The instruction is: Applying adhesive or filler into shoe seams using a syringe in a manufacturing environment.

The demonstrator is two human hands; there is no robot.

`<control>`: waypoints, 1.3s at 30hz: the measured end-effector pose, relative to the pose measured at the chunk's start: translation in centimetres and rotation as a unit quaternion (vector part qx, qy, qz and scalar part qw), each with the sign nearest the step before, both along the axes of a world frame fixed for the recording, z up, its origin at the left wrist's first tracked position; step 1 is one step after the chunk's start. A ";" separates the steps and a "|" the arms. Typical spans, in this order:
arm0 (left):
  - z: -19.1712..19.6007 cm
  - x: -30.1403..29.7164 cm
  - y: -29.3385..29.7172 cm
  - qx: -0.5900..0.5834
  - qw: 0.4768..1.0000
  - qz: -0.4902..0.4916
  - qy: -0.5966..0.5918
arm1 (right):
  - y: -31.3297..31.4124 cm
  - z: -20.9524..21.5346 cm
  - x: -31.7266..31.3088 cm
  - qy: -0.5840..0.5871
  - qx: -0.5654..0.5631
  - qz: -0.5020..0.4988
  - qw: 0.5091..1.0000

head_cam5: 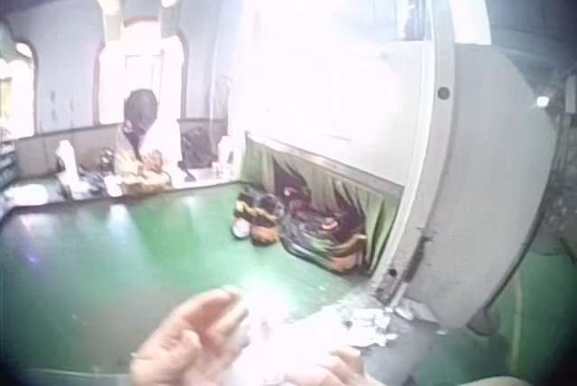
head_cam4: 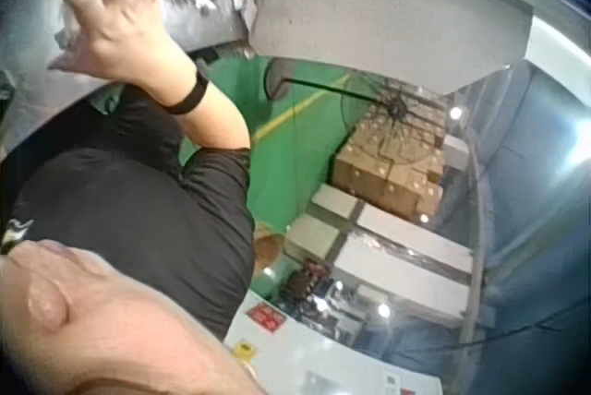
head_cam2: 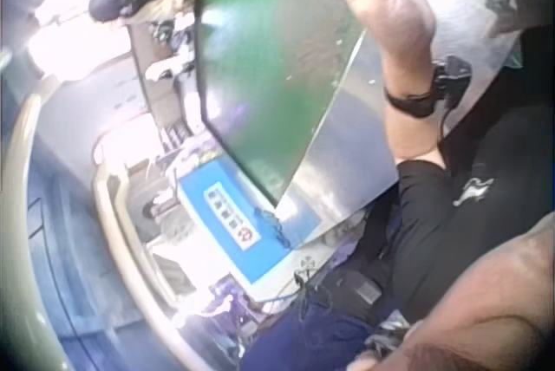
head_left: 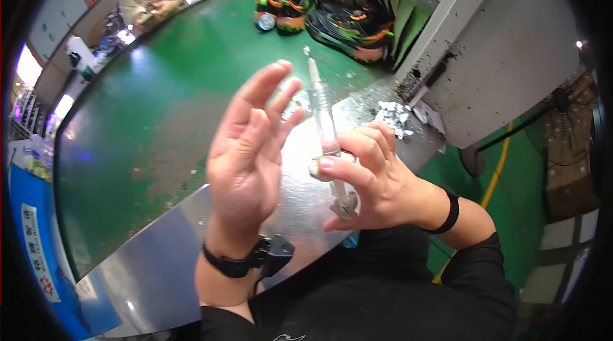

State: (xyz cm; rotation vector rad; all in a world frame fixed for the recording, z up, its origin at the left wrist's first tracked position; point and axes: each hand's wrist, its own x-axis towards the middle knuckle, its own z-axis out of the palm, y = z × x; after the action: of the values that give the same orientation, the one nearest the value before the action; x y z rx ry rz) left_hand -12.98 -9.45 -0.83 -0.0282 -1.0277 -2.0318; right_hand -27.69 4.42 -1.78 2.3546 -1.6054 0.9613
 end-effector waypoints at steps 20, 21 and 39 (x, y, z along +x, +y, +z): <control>-4.1 -3.5 -1.0 -0.211 0.952 0.144 -0.168 | 8.4 -3.1 -11.3 0.036 0.379 -0.040 0.924; -4.3 -3.2 -1.3 -0.229 0.944 0.160 -0.176 | 8.2 -2.7 -11.5 0.038 0.401 -0.016 0.915; -7.4 -5.4 -1.9 -0.322 0.881 0.176 -0.298 | 7.1 -5.0 -13.0 -0.101 0.370 0.129 0.915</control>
State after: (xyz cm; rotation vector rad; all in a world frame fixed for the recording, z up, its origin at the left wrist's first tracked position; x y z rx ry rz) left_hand -18.41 -11.34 -8.21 0.4300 -1.9062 -1.3041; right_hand -40.68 11.56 -6.73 3.1127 -2.0493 0.7305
